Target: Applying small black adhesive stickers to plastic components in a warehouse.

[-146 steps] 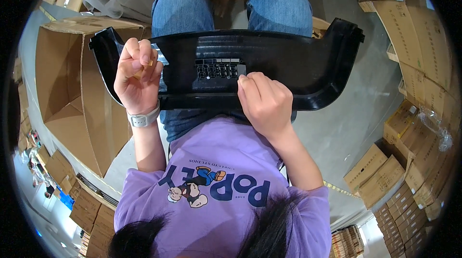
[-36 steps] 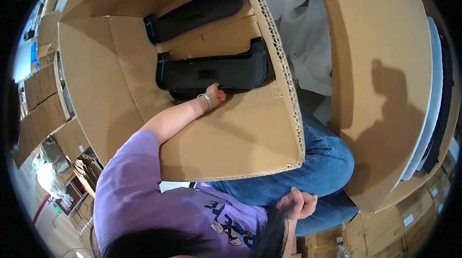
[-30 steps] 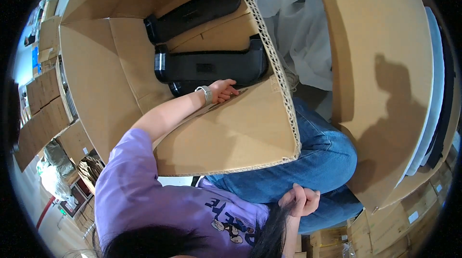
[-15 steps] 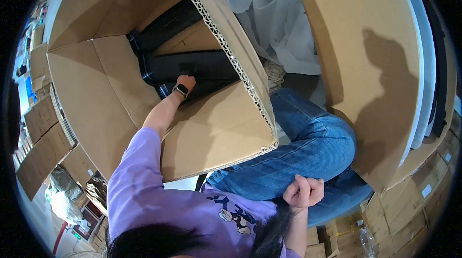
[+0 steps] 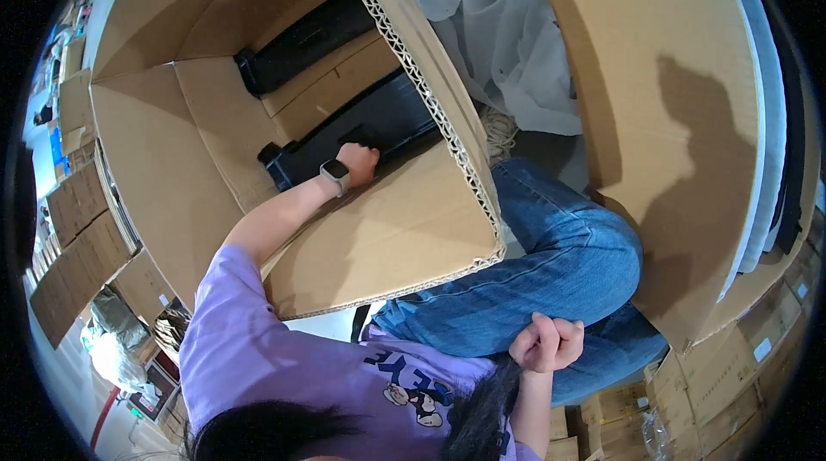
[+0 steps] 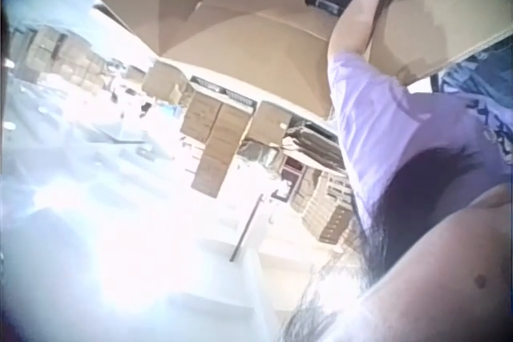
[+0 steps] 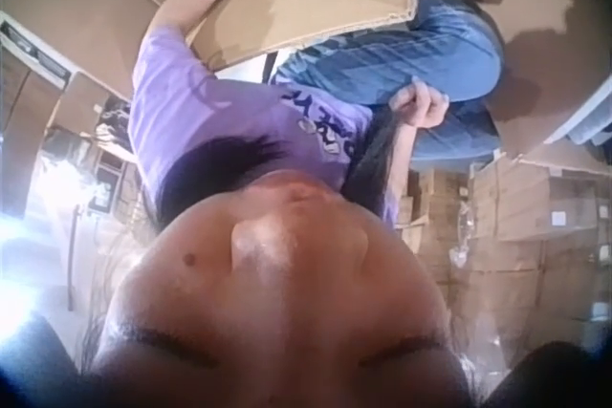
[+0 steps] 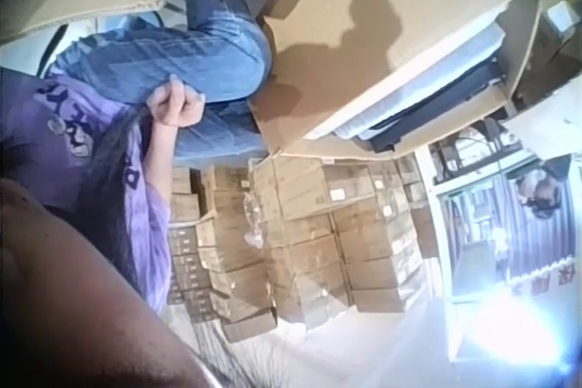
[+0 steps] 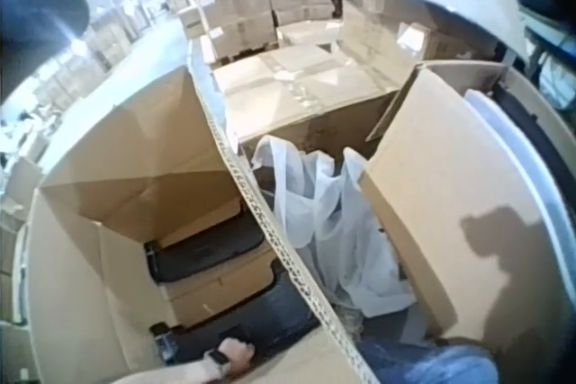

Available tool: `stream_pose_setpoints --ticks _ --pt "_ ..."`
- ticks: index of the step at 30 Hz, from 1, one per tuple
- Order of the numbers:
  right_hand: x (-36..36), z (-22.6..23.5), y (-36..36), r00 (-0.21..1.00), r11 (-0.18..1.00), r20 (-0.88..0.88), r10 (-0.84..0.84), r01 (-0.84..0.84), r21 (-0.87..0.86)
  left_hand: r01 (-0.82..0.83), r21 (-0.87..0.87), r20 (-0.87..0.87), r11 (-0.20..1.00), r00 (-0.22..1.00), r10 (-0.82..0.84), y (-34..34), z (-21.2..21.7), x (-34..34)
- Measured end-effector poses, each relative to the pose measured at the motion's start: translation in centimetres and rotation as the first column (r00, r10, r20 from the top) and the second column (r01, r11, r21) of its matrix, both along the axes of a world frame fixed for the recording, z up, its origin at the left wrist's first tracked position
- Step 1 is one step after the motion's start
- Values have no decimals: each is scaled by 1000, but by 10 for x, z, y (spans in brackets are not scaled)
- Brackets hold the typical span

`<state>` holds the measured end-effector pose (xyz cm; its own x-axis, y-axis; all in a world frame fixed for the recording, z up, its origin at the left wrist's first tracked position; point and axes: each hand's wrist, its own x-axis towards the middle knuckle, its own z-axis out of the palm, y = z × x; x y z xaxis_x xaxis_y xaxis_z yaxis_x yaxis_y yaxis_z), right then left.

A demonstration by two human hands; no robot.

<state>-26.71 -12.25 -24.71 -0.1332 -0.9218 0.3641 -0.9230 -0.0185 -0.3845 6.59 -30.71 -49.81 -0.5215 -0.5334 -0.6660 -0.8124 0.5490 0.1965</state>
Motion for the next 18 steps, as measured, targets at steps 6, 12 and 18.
stream_pose_setpoints --ticks 6,12,18 --pt "0 -6 5 1000 1000 26 3 -2 -18 -71 184 99 980 994 54 13 -62 7" --pt "2 -4 3 999 999 34 -27 28 -32 -356 74 91 932 933 349 18 -78 30" --pt "-10 18 -2 999 997 51 -3 -1 75 211 530 89 821 949 -302 -20 -82 24"
